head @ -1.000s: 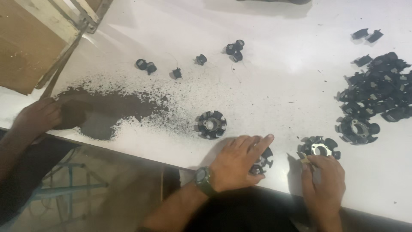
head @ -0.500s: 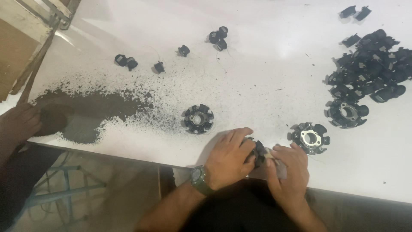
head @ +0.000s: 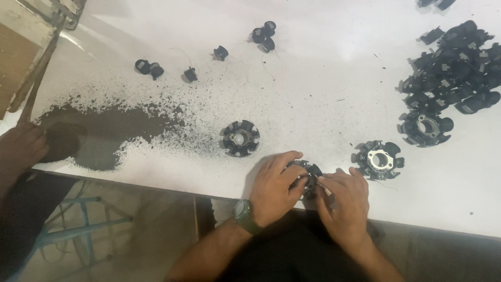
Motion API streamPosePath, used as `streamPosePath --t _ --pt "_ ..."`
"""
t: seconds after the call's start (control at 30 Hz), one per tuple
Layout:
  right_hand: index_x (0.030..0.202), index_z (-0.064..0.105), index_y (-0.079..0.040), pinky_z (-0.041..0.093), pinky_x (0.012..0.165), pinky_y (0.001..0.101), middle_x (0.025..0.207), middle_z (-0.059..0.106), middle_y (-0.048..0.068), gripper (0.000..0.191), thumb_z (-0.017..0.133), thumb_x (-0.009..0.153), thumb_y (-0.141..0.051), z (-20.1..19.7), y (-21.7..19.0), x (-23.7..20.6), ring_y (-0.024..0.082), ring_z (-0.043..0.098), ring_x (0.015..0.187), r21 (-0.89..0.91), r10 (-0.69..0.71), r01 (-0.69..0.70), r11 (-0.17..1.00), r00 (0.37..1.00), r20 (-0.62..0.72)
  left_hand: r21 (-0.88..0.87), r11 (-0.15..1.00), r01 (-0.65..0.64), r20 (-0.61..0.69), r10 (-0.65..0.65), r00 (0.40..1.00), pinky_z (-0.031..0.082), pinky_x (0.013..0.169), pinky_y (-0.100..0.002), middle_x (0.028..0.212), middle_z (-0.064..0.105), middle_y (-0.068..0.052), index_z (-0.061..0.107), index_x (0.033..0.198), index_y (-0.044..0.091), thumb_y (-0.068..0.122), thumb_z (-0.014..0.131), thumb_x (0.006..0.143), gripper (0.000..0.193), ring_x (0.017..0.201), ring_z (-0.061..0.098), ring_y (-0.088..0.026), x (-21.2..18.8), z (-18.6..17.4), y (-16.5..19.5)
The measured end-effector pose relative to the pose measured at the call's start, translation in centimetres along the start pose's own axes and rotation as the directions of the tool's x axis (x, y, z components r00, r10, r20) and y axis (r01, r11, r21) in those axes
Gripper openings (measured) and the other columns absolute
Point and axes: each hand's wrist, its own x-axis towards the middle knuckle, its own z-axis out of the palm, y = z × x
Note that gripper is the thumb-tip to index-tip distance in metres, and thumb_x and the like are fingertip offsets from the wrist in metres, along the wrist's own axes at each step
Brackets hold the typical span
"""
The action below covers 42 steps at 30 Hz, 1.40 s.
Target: The person sits at a workbench and assembles small black plastic parts onto metal hub pieces, pressing each part into place by hand and setting the finished assembly on the table. They repeatedly pick new parts from a pile and continue assembling one piece at a time.
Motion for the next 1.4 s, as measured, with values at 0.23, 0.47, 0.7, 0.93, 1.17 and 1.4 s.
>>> streamPosePath --t 0.23,0.47,0.7,0.93,1.17,1.4 --pt "0.109 0.067 -0.009 0.044 0.111 0.0533 0.102 0.069 0.009 0.034 0.078 0.077 -0.001 -0.2 0.1 0.5 0.034 0.066 0.109 0.030 0.011 -0.012 0.999 0.999 0.033 0.030 0.999 -0.032 0.017 0.032 0.999 0.046 0.103 -0.048 0.127 0.064 -0.013 0.067 0.090 0.007 0.010 0.074 0.081 0.012 0.119 0.061 -0.031 0.5 -0.1 0.2" --pt "0.106 0.068 -0.008 0.050 0.110 0.0518 0.098 0.071 0.009 0.029 0.076 0.080 0.001 -0.5 0.4 1.1 0.028 0.070 0.098 0.144 0.045 -0.055 0.988 0.997 0.069 0.028 0.999 -0.036 -0.020 0.037 0.999 0.047 0.101 -0.049 0.125 0.066 -0.012 0.066 0.091 0.006 0.011 0.074 0.081 0.013 0.115 0.062 -0.030 0.6 0.2 1.0" --pt "0.107 0.067 -0.007 0.049 0.111 0.0519 0.099 0.071 0.009 0.030 0.076 0.080 0.001 -0.1 0.6 0.6 0.029 0.070 0.098 0.135 0.056 -0.063 0.989 0.997 0.058 0.089 0.996 -0.020 -0.031 0.023 0.999 0.048 0.096 -0.048 0.121 0.064 -0.014 0.064 0.094 0.002 0.006 0.069 0.083 0.012 0.110 0.063 -0.031 0.4 1.1 0.9" --pt "0.107 0.066 -0.008 0.048 0.112 0.0527 0.100 0.070 0.009 0.029 0.077 0.082 0.001 0.1 0.5 0.2 0.029 0.069 0.101 0.129 -0.004 0.001 0.992 1.000 0.021 0.103 0.995 -0.008 -0.052 0.013 0.999 0.048 0.098 -0.048 0.119 0.063 -0.013 0.065 0.095 0.001 0.006 0.068 0.081 0.014 0.110 0.062 -0.031 0.1 1.5 0.8" --pt "0.108 0.069 -0.008 0.047 0.112 0.0543 0.101 0.068 0.010 0.034 0.076 0.076 0.003 0.1 0.0 0.3 0.032 0.068 0.106 0.057 -0.017 0.014 0.998 0.998 0.058 0.087 0.996 -0.010 -0.041 0.014 0.999 0.048 0.099 -0.047 0.118 0.062 -0.013 0.064 0.097 0.001 0.006 0.067 0.082 0.015 0.109 0.062 -0.030 -0.1 1.4 0.5" --pt "0.107 0.068 -0.009 0.046 0.112 0.0546 0.098 0.068 0.009 0.033 0.078 0.077 0.001 0.0 0.1 0.5 0.032 0.068 0.108 0.059 -0.030 0.025 0.998 0.997 0.072 0.069 0.998 0.001 -0.064 0.003 0.998 0.049 0.099 -0.047 0.120 0.063 -0.012 0.064 0.098 0.001 0.006 0.067 0.081 0.017 0.111 0.062 -0.031 -0.2 1.1 0.6"
